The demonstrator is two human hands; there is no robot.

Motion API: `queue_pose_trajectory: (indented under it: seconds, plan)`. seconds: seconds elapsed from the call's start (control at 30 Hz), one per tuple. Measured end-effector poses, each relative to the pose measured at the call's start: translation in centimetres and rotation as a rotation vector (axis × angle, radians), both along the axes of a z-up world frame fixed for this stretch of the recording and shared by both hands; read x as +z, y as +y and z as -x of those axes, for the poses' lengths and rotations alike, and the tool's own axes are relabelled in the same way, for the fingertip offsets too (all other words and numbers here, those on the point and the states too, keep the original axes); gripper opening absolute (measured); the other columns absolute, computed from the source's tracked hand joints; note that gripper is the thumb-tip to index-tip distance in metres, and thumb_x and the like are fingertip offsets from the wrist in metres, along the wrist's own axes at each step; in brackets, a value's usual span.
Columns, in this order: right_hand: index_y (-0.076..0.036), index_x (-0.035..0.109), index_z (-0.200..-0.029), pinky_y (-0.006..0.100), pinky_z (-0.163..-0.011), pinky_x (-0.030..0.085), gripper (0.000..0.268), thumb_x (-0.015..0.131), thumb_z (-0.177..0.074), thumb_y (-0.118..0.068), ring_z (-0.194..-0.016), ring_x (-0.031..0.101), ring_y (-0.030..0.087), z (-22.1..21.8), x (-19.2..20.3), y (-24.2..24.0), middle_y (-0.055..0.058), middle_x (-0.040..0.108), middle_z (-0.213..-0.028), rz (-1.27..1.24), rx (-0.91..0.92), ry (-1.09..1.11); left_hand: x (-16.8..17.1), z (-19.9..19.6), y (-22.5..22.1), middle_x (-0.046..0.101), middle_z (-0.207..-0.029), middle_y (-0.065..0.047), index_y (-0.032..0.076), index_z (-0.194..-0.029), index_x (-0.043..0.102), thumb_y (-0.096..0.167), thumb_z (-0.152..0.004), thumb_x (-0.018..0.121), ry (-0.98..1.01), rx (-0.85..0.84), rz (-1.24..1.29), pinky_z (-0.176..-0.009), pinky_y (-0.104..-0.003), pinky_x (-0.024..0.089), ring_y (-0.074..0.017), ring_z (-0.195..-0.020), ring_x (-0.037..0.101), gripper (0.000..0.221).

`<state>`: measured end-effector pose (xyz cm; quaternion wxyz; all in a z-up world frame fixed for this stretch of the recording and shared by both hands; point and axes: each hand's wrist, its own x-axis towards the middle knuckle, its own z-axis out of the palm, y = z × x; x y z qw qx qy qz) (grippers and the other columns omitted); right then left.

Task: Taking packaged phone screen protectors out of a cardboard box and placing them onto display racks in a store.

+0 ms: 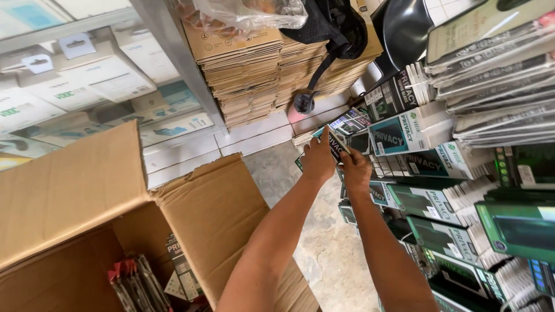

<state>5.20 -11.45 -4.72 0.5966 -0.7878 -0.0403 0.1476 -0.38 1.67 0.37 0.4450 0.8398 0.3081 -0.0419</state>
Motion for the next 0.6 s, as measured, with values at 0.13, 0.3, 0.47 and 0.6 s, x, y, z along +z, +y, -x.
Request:
queue_pose_trajectory:
  seconds: [0.13,0.3,0.47,0.6]
  plan:
    - [0.003,0.071,-0.117,0.024,-0.064,0.062,0.024,0.070,-0.097,-0.012,-0.075,0.068,0.010,-2.8,-2.6,1.1,0.006,0.073,-0.093,0.021,-0.022,0.035,-2.1,-2.2,0.1,0.045,-0.150,-0.017,0.026,-0.162,0.021,0.019,-0.086,0.073,-0.003,0.029,0.039,-0.098,-0.065,0.047,-0.0477,-0.133,0.047,0.093]
    - [0.002,0.072,-0.118,0.026,-0.064,0.060,0.026,0.071,-0.096,-0.013,-0.077,0.069,0.011,-5.7,-4.8,2.1,0.005,0.075,-0.094,0.034,-0.069,0.072,-4.3,-4.6,-0.5,0.038,-0.158,-0.010,0.029,-0.157,0.031,0.018,-0.083,0.077,-0.014,-0.012,0.079,-0.102,-0.065,0.044,-0.0418,-0.140,0.040,0.088]
    - [0.003,0.072,-0.118,0.028,-0.062,0.058,0.026,0.071,-0.097,-0.013,-0.076,0.067,0.011,-8.5,-9.3,1.3,0.006,0.074,-0.094,0.020,-0.107,0.141,-7.8,-6.4,-1.2,0.041,-0.155,-0.010,0.026,-0.156,0.034,0.013,-0.084,0.073,-0.023,-0.026,0.085,-0.102,-0.063,0.045,-0.0415,-0.139,0.041,0.084]
    - [-0.003,0.075,-0.115,0.028,-0.060,0.059,0.024,0.073,-0.094,-0.016,-0.075,0.069,0.011,-10.5,-12.0,0.6,0.005,0.075,-0.093,0.092,-0.129,0.080,-9.4,-7.9,-1.5,0.043,-0.153,-0.010,0.024,-0.157,0.035,0.006,-0.086,0.062,-0.028,-0.030,0.095,-0.100,-0.064,0.046,-0.0410,-0.136,0.044,0.078]
